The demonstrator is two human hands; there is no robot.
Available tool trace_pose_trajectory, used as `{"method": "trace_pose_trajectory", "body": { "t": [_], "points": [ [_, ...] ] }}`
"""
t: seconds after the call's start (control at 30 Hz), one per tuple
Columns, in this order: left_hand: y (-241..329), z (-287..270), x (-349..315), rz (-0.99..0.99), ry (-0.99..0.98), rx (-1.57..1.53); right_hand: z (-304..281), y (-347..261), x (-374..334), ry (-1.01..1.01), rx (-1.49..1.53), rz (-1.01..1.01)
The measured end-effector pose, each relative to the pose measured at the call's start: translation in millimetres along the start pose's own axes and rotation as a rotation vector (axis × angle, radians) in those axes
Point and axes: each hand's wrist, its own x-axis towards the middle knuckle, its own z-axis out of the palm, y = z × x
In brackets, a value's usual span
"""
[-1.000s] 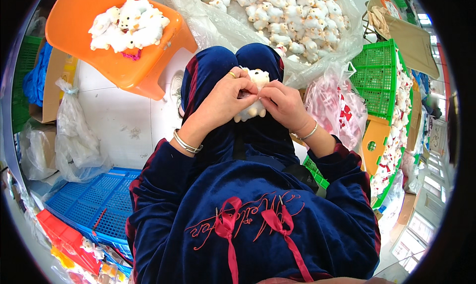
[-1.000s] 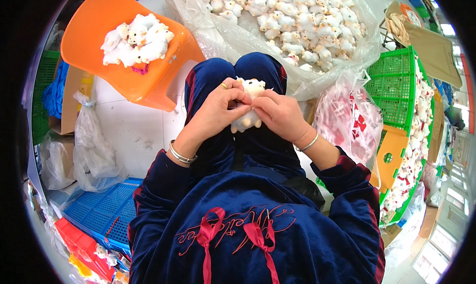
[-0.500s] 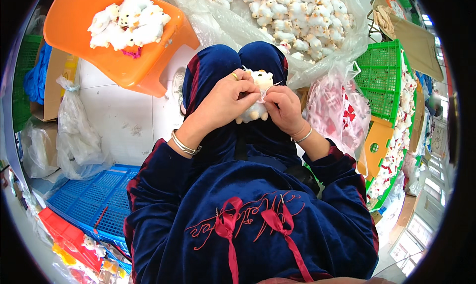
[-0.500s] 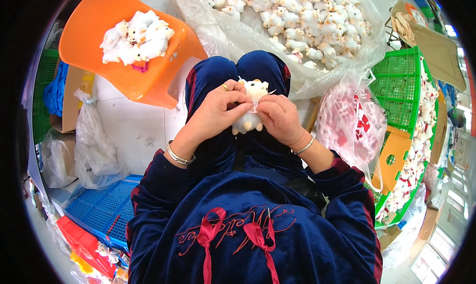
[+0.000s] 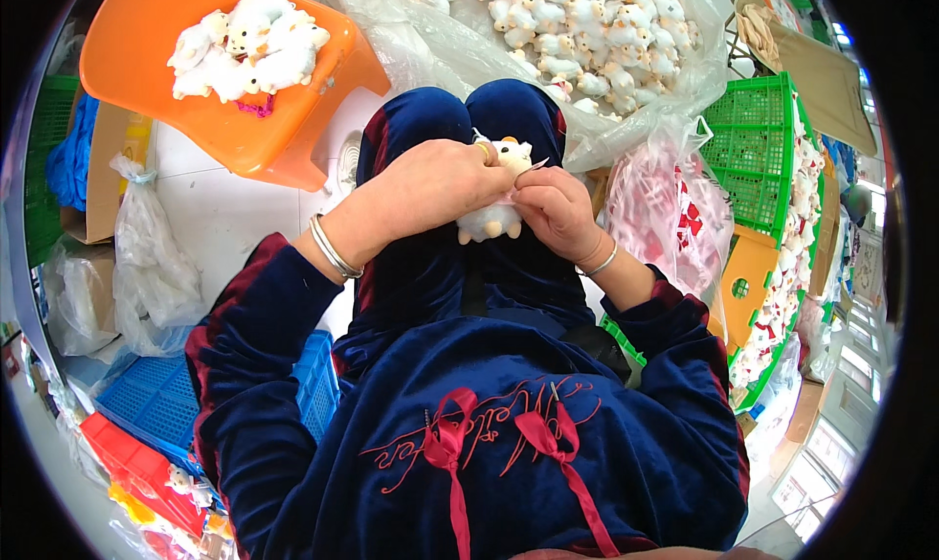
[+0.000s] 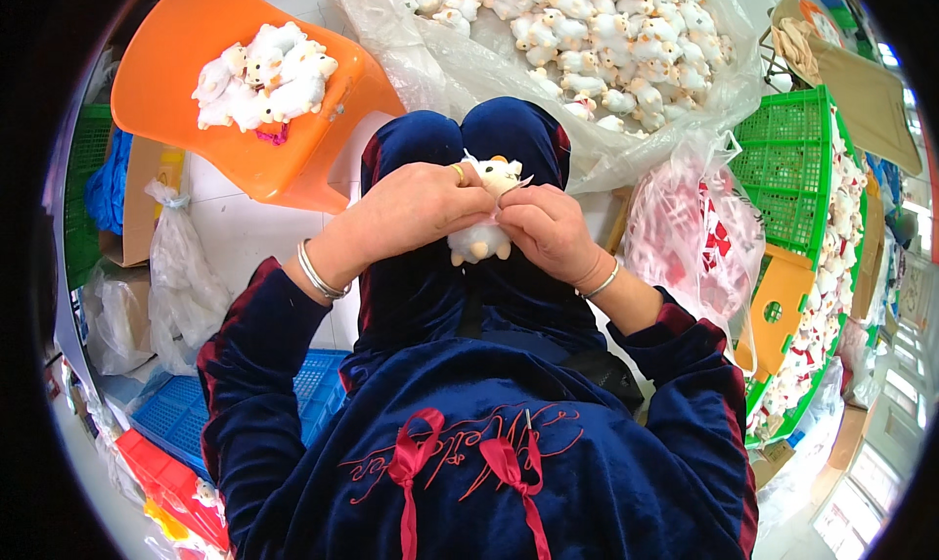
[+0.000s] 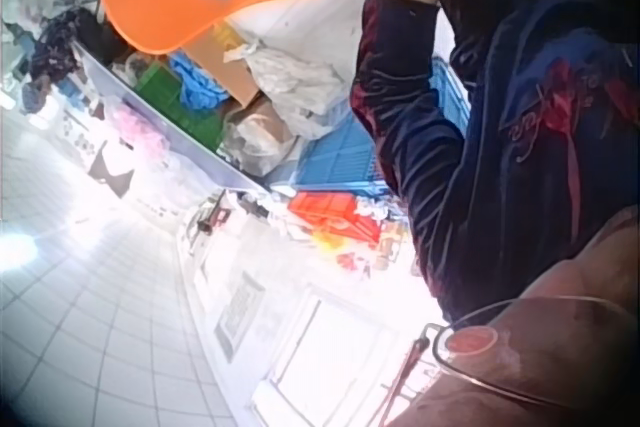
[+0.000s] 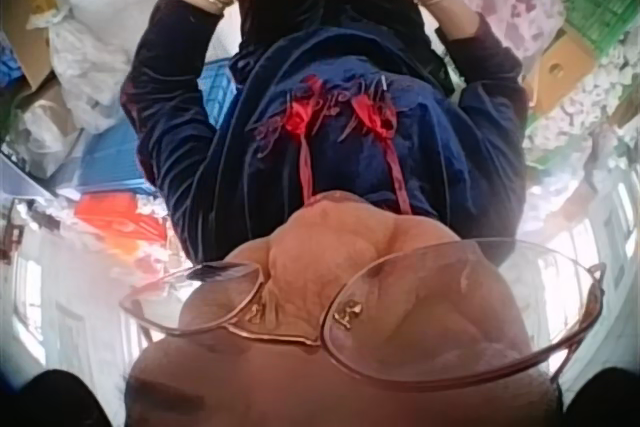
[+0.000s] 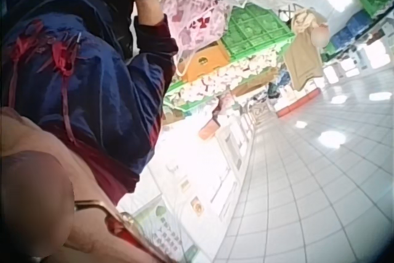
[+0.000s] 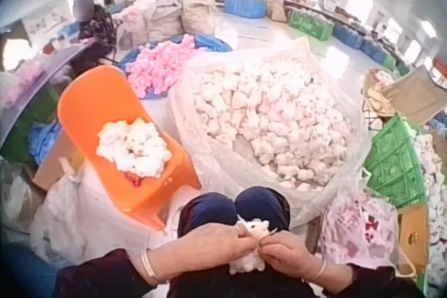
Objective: The person ties a white ribbon around the neck of a small white plush toy, then places it on an orange stool. They repeat this process with a second plush toy, tying a red ribbon around its neck before placing it on the stool.
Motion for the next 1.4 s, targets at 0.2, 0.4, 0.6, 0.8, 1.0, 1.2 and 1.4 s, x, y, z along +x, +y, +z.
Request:
{"method": "trace_pose_trajectory", "body": {
  "t": [0.2, 0.4, 0.6, 0.8, 1.0, 1.2, 1.4],
  "points": [
    [-14.8, -9.4, 10.0, 0.217, -0.091, 0.081, -1.5, 5.4, 3.3, -0.013, 0.01, -0.048],
    [-19.0, -15.5, 16.3, 0.271, -0.154, 0.061, -2.6, 8.1, 1.0, -0.04, 0.013, -0.036],
    [-21.3, -19.2, 21.0, 0.325, -0.206, 0.086, -2.8, 9.9, 1.6, -0.036, 0.036, -0.044],
    [-25.2, -20.1, 23.2, 0.379, -0.225, 0.093, -5.3, 9.9, 6.0, -0.065, 0.066, -0.05],
    [-26.1, -25.8, 28.6, 0.378, -0.278, 0.117, -8.6, 13.1, 10.2, -0.112, 0.054, -0.062],
    [-25.1, -27.5, 33.3, 0.395, -0.315, 0.146, -8.8, 14.6, 11.9, -0.112, 0.071, -0.053],
    [-27.7, -13.1, 22.5, 0.393, -0.193, 0.105, -6.6, 11.4, 8.6, -0.097, 0.079, -0.022]
  ]
}}
